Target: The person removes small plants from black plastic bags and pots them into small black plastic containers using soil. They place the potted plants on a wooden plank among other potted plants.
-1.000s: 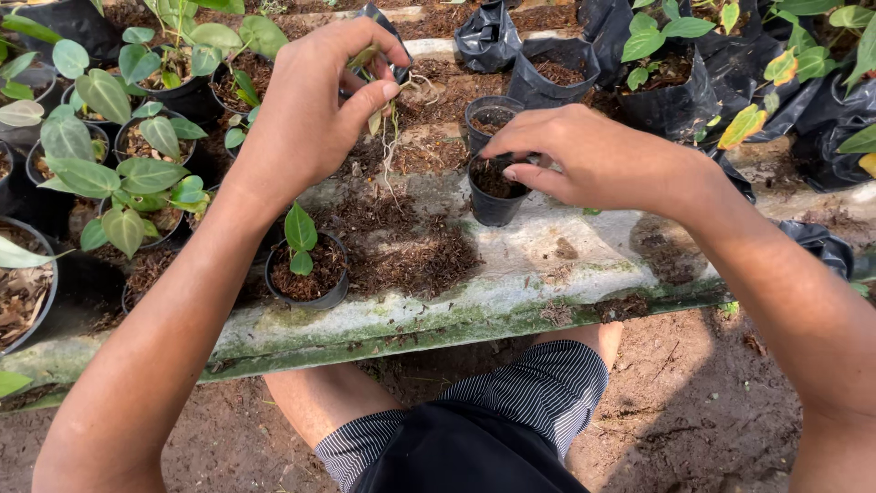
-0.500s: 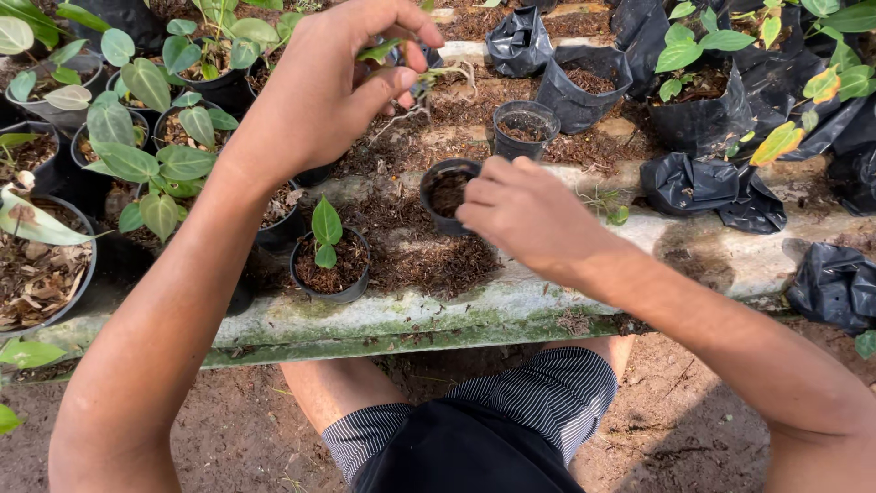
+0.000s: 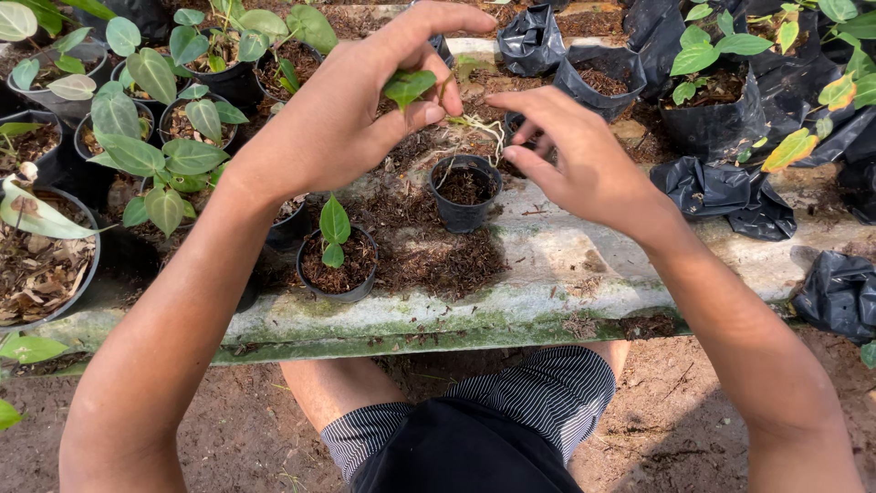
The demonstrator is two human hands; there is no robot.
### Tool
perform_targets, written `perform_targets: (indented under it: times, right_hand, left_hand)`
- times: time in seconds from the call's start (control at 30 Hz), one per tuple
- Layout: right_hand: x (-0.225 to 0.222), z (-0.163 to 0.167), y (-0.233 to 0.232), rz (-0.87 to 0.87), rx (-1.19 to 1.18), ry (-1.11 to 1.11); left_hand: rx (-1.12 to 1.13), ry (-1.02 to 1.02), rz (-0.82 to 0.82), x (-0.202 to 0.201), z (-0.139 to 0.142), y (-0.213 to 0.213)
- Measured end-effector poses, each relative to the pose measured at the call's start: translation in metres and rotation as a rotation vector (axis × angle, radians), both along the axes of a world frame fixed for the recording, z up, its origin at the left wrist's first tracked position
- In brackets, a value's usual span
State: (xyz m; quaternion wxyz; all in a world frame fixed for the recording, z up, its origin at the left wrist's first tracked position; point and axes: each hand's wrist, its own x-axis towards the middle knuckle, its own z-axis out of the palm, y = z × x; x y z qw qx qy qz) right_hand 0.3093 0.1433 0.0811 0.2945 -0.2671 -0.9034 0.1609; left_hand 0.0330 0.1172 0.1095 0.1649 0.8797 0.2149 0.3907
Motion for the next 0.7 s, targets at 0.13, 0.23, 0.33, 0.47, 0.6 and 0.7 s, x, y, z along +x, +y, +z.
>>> perform_targets:
  times: [0.13, 0.23, 0.33, 0.47, 0.6, 0.7]
  right_hand:
    - [-0.003, -0.015, 0.018, 0.03, -0.307, 0.028]
    - [0.0, -0.026, 0.024, -0.028, -0.289, -0.072]
    - [0.004, -0.032, 0.022, -0.024, -0.115, -0.16]
    - [0.013, -0.031, 0.008, 0.07, 0.085, -0.165]
    - [0.011, -0.029, -0.011, 0.045, 0.058, -0.135]
    - [0.003, -0.029, -0.023, 0.048, 0.082, -0.198]
  left_hand:
    - [-0.054, -0.004, -0.05, 0.001, -0.006, 0.008]
    - [-0.095, 0.036, -0.052, 0.009, -0.017, 0.017]
    - [-0.083, 0.112, -0.025, 0.017, -0.031, 0.024]
    - [-0.062, 0.219, 0.002, 0.026, -0.044, 0.03]
    - [-0.021, 0.214, 0.008, 0.029, -0.049, 0.031]
    - [0.042, 0.223, 0.0, 0.031, -0.05, 0.031]
